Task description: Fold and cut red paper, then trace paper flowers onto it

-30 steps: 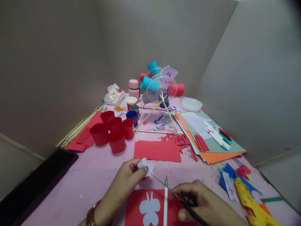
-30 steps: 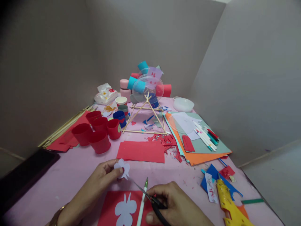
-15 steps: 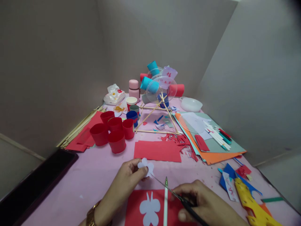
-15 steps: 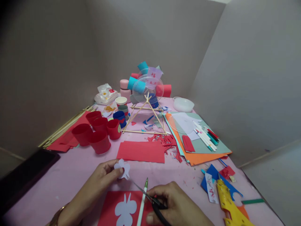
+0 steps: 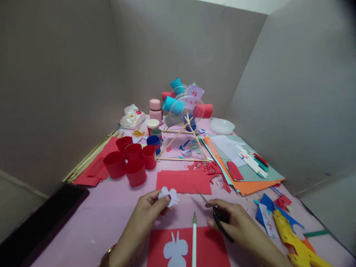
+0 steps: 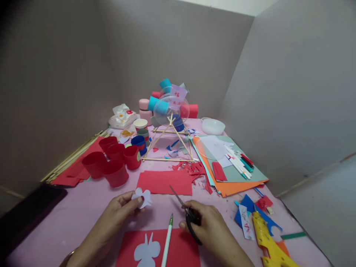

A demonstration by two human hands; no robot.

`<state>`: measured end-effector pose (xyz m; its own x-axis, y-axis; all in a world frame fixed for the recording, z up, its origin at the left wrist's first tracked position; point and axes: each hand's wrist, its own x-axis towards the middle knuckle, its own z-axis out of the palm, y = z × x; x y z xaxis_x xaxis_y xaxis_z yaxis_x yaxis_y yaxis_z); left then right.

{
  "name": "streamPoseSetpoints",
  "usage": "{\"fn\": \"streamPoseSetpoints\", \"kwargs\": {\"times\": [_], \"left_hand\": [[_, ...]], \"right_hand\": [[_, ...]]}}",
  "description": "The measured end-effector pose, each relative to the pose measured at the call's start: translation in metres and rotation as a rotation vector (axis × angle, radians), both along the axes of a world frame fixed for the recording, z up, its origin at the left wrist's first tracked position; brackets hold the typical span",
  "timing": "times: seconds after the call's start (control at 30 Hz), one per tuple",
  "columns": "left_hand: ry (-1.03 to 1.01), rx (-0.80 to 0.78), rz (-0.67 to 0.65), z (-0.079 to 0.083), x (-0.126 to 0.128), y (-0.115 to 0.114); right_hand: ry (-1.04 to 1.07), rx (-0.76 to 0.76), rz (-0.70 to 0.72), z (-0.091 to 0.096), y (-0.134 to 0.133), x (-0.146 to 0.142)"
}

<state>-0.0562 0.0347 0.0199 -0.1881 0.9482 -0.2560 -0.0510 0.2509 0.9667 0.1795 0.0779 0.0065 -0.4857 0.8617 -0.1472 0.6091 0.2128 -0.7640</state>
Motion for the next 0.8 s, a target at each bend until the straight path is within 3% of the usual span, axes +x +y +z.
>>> {"fn": "streamPoseSetpoints", "kwargs": {"times": [0.2, 0.3, 0.53, 0.67, 0.8], "left_hand": [[-0.091, -0.012, 0.077, -0.005, 0.0, 0.0], [-0.129, -0.019, 0.129, -0.005, 0.001, -0.001], [-0.175, 0.018, 0.141, -0.011, 0.003, -0.003], [-0.234, 0.032, 0.096, -0.015, 0.006, -0.003], [-0.333, -0.04, -0.006, -0.024, 0.015, -0.004]], "right_hand": [[-0.163, 0.232, -0.163, -0.013, 0.012, 0.003], [-0.15, 0.259, -0.201, -0.014, 0.014, 0.003], [0.3, 0.011, -0.166, -0.013, 0.008, -0.009], [0.635, -0.169, -0.215, -0.016, 0.004, -0.022], [0.889, -0.25, -0.269, -0.013, -0.005, -0.038]]}}
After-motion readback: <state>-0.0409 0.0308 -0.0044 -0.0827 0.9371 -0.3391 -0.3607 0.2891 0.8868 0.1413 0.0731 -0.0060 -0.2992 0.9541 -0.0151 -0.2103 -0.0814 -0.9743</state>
